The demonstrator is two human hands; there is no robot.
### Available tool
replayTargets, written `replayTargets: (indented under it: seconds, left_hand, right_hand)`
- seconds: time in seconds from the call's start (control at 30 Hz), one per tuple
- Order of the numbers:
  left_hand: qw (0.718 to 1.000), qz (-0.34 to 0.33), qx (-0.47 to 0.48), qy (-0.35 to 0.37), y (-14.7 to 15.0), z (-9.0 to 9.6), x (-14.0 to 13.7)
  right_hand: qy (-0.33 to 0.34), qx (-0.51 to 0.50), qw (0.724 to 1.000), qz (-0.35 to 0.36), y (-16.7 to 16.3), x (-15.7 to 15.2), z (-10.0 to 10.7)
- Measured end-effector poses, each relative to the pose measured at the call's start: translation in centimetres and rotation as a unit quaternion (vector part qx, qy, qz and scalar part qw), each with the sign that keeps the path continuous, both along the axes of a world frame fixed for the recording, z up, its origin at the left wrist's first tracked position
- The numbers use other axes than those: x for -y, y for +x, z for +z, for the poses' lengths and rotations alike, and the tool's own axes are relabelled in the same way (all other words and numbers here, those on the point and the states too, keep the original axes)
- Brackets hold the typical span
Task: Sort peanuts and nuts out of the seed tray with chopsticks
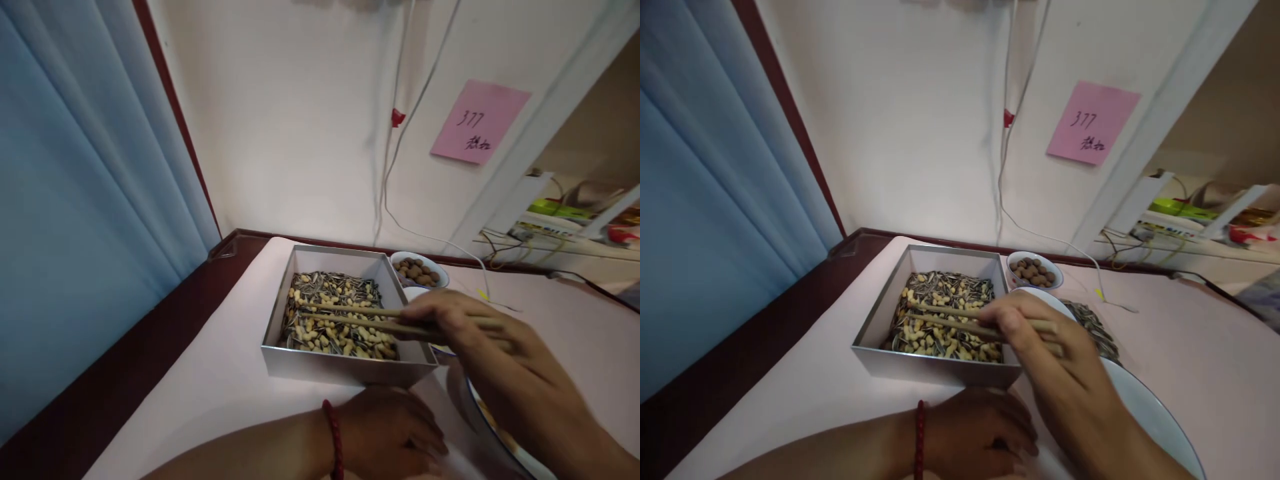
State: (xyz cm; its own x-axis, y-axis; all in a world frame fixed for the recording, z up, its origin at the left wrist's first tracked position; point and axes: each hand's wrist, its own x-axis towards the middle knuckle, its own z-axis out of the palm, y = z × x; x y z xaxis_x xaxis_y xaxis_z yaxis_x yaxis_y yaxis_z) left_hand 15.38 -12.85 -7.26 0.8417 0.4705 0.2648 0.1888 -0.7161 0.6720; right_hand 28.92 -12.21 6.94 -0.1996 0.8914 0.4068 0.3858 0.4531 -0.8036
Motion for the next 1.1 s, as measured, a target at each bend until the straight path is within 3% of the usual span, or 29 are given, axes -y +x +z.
replayTargets:
  seconds: [0.1,0.23,0.77,0.97,1.1]
  left_hand:
    - [1.0,-0.011,-0.005,0.003,0.3,-0.5,-0.1]
    - [1.0,-0.017,-0.024,0.011,0.5,-0.7,-0.2]
    - [0.998,-0.04,-0.025,0.043,0.6,-0.7,-0.5]
    - [0.999,-0.034,-0.02,0.036,0.3,-0.2,-0.2]
    - [0.999,-0.017,-0.012,0.032,0.1,-0.1,0.0]
  right_hand:
    - [-0.062,-0.015,0.995,0.075,-3.1,-1.9,-0.8]
    - [-0.102,-0.017,0.989,0.105,-4.1,-4.2,-2.6]
    - [-0.063,0.022,0.994,0.086,-5.7,-4.7,-2.7]
    - [-0.062,-0.016,0.996,0.059,-4.6,-3.3,-2.2]
    - [-0.003,-0.016,1.0,0.011,-1.7,-1.4,-1.2]
